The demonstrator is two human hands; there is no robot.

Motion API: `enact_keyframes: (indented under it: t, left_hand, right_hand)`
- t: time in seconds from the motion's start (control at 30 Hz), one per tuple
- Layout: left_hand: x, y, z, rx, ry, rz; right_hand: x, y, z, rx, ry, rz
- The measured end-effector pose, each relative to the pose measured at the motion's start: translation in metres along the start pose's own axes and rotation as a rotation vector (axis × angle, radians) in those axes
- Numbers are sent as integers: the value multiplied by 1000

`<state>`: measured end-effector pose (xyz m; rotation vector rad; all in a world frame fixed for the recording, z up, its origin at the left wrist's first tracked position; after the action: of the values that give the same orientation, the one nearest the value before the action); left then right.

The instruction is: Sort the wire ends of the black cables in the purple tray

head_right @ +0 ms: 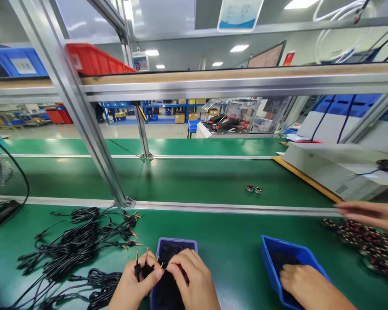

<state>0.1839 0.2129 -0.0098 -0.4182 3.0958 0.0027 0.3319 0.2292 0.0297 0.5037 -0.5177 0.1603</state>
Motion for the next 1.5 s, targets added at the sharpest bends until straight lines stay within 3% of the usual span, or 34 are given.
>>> enact_keyframes:
  t: [0.17, 0.27, 0.47, 0.7, 1.07, 1.5]
  left_hand:
    - [-2, -6, -1, -34, 58, 17]
    - [-2, -7, -2, -55, 82, 21]
    - [-3, -7, -5, -72, 81, 23]
    - [-4, -7, -5, -68, 63, 29]
    - [-6, -8, -7, -65, 9, 44]
    - [-6, -6, -11, -64, 38, 120]
  right_hand:
    - [2, 1, -5, -221, 218, -12]
    - [5, 3, -5, -261, 273, -29]
    - [10, 1, -6, -226, 294, -122]
    - [25, -3, 8, -48, 214, -276]
    - [15, -5, 19, 83, 200, -283]
    - [7, -3, -17, -371, 479, -173]
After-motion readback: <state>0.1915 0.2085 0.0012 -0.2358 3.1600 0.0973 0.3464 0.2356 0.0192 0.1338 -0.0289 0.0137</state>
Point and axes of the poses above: each hand's wrist, its own y-axis towards the middle knuckle, its own x-axis out of the back of the hand, z = x × y, the point moved 9 cm from there along y, towards the middle knuckle, and after that the axes turned 8 degrees about -z, right-handed, at the moved point
